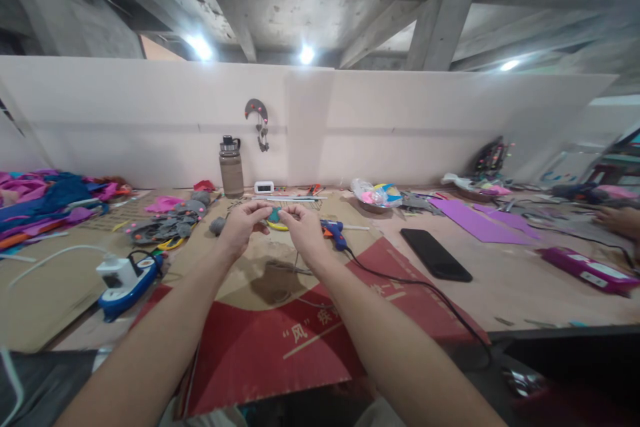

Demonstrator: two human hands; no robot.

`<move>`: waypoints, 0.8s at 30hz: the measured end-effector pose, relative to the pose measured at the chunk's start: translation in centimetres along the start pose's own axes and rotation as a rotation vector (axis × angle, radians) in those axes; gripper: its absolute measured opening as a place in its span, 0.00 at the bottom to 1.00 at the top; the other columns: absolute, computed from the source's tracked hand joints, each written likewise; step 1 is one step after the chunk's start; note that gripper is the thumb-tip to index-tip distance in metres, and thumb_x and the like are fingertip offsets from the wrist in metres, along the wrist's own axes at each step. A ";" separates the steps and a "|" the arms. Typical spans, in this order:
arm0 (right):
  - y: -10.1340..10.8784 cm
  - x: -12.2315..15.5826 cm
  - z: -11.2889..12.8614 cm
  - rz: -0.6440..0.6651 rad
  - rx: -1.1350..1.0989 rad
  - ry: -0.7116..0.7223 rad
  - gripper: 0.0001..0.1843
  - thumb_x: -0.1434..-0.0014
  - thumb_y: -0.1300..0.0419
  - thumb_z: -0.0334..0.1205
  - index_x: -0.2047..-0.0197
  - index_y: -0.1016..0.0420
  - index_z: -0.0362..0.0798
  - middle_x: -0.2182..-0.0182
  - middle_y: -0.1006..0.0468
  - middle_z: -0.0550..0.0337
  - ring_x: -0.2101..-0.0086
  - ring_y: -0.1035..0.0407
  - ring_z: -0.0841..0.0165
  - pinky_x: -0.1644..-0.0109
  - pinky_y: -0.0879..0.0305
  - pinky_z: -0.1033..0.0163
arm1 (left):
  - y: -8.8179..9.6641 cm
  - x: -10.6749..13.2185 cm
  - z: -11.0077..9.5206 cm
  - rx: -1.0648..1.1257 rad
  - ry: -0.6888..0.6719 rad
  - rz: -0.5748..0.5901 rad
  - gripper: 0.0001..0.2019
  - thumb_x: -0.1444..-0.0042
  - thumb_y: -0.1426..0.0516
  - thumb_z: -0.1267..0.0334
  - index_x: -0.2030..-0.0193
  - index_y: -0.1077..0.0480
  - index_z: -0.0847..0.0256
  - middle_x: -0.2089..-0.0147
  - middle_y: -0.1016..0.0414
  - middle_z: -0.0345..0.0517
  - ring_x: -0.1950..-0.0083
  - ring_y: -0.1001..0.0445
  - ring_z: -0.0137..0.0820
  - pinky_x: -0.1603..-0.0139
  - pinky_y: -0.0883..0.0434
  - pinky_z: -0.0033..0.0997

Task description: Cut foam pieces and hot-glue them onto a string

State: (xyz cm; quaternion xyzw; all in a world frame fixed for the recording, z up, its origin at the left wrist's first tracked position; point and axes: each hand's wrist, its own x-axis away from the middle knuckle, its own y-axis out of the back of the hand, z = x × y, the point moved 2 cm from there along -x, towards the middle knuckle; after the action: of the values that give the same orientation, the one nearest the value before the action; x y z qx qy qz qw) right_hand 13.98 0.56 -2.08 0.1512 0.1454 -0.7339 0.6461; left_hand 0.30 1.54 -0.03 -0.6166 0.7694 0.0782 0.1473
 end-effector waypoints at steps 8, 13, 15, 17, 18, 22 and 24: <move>0.0 0.0 0.1 0.033 -0.005 0.031 0.10 0.52 0.42 0.45 0.73 0.31 0.45 0.78 0.26 0.63 0.75 0.34 0.72 0.69 0.40 0.67 | -0.1 -0.1 0.1 -0.158 -0.006 0.032 0.11 0.59 0.38 0.59 0.71 0.26 0.64 0.76 0.29 0.43 0.75 0.33 0.26 0.78 0.39 0.23; 0.2 -0.2 -0.1 0.049 -0.023 -0.011 0.11 0.55 0.40 0.44 0.74 0.29 0.45 0.77 0.27 0.63 0.75 0.35 0.72 0.68 0.40 0.67 | 0.2 -0.3 0.2 -0.187 -0.026 0.025 0.11 0.58 0.38 0.56 0.74 0.27 0.63 0.76 0.30 0.41 0.76 0.35 0.25 0.77 0.40 0.24; 0.2 -0.3 -0.2 0.075 -0.031 -0.031 0.11 0.54 0.40 0.45 0.73 0.29 0.45 0.78 0.28 0.64 0.76 0.36 0.73 0.69 0.41 0.67 | 0.3 -0.4 0.3 -0.180 -0.028 -0.001 0.11 0.59 0.38 0.56 0.74 0.27 0.64 0.76 0.30 0.41 0.76 0.37 0.24 0.77 0.40 0.23; 0.1 -0.3 -0.2 0.102 -0.031 -0.058 0.11 0.53 0.41 0.45 0.71 0.28 0.45 0.80 0.31 0.66 0.77 0.38 0.74 0.72 0.43 0.68 | 0.4 -0.5 0.4 -0.169 -0.032 -0.025 0.11 0.59 0.38 0.56 0.74 0.27 0.64 0.75 0.31 0.41 0.76 0.38 0.23 0.78 0.41 0.23; 0.0 -0.3 -0.2 0.115 -0.031 -0.074 0.12 0.52 0.41 0.46 0.69 0.28 0.45 0.81 0.33 0.66 0.79 0.40 0.75 0.73 0.44 0.69 | 0.4 -0.5 0.5 -0.163 -0.032 -0.030 0.12 0.59 0.38 0.56 0.74 0.27 0.64 0.76 0.31 0.41 0.77 0.39 0.23 0.78 0.42 0.22; -0.2 -0.3 -0.4 0.179 -0.070 -0.145 0.14 0.51 0.43 0.47 0.64 0.29 0.46 0.81 0.37 0.69 0.83 0.48 0.79 0.80 0.51 0.71 | 0.5 -0.8 0.8 -0.151 -0.028 -0.051 0.13 0.60 0.37 0.55 0.73 0.26 0.64 0.77 0.32 0.40 0.78 0.41 0.22 0.80 0.44 0.22; -0.1 -0.4 -0.6 0.203 -0.110 -0.173 0.15 0.51 0.43 0.47 0.63 0.30 0.47 0.80 0.38 0.70 0.84 0.52 0.80 0.82 0.54 0.72 | 0.7 -0.9 0.8 -0.142 -0.023 -0.077 0.13 0.60 0.37 0.55 0.73 0.26 0.64 0.76 0.31 0.40 0.78 0.41 0.21 0.81 0.44 0.21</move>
State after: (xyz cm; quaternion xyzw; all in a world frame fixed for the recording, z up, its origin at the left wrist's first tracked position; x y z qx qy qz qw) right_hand 13.91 1.16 -2.45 0.0659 0.1132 -0.6660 0.7344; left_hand -0.09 2.76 -0.60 -0.6537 0.7358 0.1342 0.1150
